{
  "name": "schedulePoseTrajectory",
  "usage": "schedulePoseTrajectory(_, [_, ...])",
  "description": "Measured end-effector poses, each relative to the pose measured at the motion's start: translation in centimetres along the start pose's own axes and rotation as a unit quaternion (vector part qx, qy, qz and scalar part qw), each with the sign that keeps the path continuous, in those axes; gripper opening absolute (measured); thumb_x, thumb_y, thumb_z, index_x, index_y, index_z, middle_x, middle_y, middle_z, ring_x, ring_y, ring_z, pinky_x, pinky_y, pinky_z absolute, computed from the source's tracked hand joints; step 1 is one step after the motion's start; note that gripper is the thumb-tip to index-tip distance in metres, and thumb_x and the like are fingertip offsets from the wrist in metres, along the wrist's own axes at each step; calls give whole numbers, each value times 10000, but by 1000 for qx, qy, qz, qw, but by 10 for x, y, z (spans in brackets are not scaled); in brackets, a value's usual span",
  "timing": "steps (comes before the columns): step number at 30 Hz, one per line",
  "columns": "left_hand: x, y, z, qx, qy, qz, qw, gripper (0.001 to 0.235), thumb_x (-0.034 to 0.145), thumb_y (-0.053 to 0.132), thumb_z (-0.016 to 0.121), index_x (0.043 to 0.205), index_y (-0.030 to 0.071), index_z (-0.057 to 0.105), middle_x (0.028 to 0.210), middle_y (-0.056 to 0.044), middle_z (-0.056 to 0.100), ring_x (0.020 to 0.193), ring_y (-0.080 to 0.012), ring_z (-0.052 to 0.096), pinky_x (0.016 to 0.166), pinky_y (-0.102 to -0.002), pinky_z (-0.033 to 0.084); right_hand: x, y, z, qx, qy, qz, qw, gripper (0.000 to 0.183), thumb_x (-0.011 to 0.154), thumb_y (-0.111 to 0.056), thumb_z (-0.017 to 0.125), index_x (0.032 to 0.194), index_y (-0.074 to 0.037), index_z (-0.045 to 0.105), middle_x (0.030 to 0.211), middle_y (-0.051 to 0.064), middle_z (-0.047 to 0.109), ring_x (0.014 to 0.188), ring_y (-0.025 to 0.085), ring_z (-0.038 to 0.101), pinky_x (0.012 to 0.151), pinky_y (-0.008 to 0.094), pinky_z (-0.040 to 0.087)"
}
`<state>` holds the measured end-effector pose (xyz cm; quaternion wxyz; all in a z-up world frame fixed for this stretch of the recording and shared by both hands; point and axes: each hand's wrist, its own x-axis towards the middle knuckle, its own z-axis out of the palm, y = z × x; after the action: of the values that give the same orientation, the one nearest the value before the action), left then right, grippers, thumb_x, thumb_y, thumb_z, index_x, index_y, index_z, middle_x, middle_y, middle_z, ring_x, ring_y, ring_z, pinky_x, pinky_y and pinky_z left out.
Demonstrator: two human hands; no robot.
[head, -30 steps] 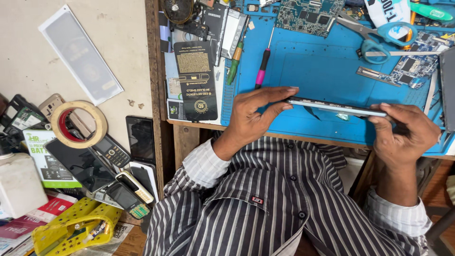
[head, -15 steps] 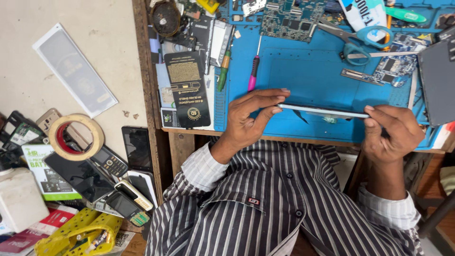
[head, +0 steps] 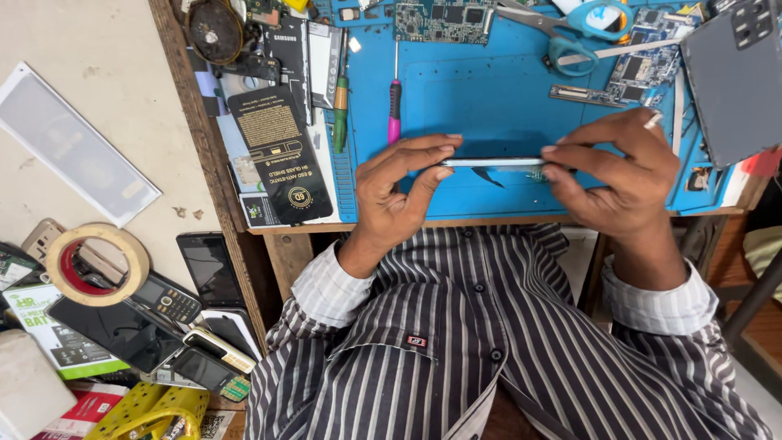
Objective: The person reassembles a smartphone by placing the battery and internal components, applying adhesive, and securing the back cover. They use a screwdriver to tighten screws and inspect the device after assembly.
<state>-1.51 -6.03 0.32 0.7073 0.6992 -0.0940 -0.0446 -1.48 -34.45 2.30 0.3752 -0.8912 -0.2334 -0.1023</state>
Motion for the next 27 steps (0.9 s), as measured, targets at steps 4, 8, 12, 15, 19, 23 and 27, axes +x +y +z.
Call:
schedulePoseTrajectory(4, [4,5,1,-1,2,11,1000,138,974,-2,738,1109,-8,709,1196,-183,739,1161,-283,747,1019,-373,639,14,-8,3,20,-28,11,999,152,904,-164,911,981,-90,803,979,55,713,818,185,638,698,300,451])
schedulePoseTrajectory(8, [3,6,0,-5,3,13,1000,130,973,-18,730,1100,-13,710,1201,-193,738,1157,-288,748,1016,-370,632,18,-17,4,2,-42,27,999,175,883,-166,917,983,-77,805,957,53,713,781,151,628,683,307,425])
schedulePoseTrajectory(12, [6,2,1,-8,-4,31,999,144,964,-15,738,1105,-8,707,1203,-184,737,1160,-282,746,1007,-365,641,18,-22,7,-1,-36,29,999,158,876,-147,910,957,-75,795,941,46,706,787,158,630,677,306,434])
schedulePoseTrajectory(15, [8,2,1,-15,-12,30,999,150,963,-15,741,1110,-4,710,1203,-170,739,1159,-277,747,1004,-364,649,18,-25,11,-13,-22,34,999,130,865,-119,887,939,-75,790,941,52,702,780,172,627,678,310,444])
schedulePoseTrajectory(19, [14,4,0,-11,-13,28,999,153,966,-20,734,1116,2,712,1208,-152,744,1146,-265,754,990,-360,647,18,-23,9,-17,-12,63,998,121,891,-103,888,958,-54,799,956,82,718,750,166,623,647,286,437])
schedulePoseTrajectory(23, [25,4,0,-3,-13,24,1000,174,984,-33,714,1150,17,705,1237,-130,741,1162,-251,758,988,-348,654,9,-6,-10,46,-5,109,993,149,935,-110,855,1009,-7,778,974,109,710,787,160,649,718,287,498])
schedulePoseTrajectory(27, [34,4,5,-44,-15,-7,999,175,1006,-31,689,1172,22,701,1254,-129,730,1154,-235,756,899,-306,692,-24,13,-19,44,35,166,985,119,1021,-71,831,1028,30,768,967,127,717,834,173,663,749,269,513])
